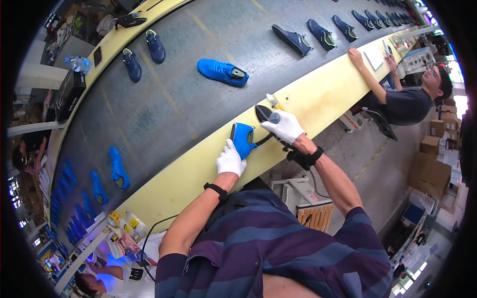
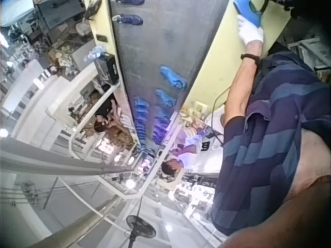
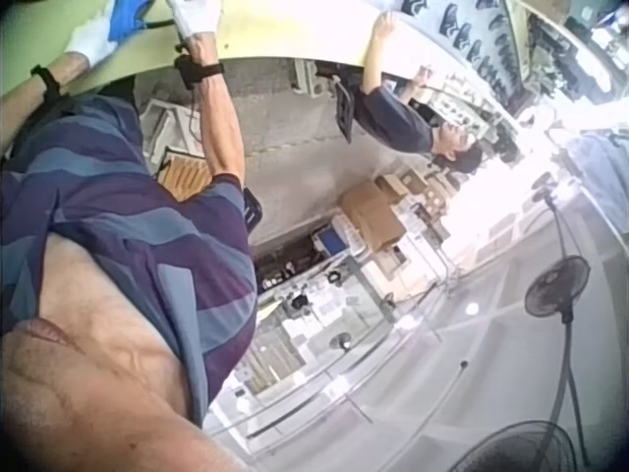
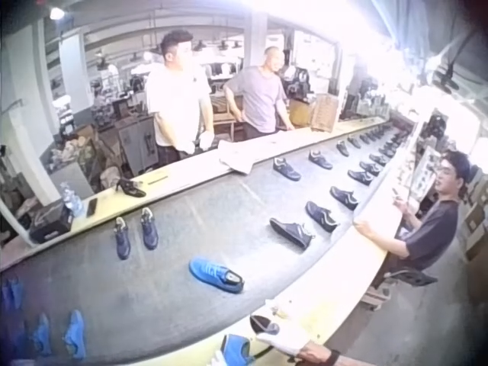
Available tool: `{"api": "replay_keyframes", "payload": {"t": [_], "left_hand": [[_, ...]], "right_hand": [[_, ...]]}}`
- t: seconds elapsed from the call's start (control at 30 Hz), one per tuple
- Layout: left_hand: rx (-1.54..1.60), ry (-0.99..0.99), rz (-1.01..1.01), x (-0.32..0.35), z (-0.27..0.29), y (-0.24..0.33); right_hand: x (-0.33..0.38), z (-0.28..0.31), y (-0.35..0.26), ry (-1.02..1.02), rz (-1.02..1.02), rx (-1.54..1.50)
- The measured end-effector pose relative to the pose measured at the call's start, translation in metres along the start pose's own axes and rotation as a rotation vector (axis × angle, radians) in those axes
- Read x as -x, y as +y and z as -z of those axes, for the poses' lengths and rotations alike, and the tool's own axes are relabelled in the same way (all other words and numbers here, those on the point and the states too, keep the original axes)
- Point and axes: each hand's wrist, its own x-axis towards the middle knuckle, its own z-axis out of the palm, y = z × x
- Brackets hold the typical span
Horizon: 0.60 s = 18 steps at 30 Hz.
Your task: Trim and assemble shoe components on a factory conveyor belt.
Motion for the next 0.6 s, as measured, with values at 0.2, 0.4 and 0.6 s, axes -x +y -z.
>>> {"api": "replay_keyframes", "payload": {"t": [0.2,0.4,0.6], "left_hand": [[-0.056,-0.061,-0.068,-0.013,-0.003,-0.003],[-0.023,-0.118,-0.124,-0.028,-0.012,-0.018],[0.01,-0.173,-0.125,-0.029,0.0,-0.017]], "right_hand": [[-0.047,-0.048,-0.006,-0.15,-0.135,-0.094],[-0.059,-0.062,0.008,-0.158,-0.289,-0.169],[-0.059,-0.061,0.009,-0.155,-0.292,-0.083]]}}
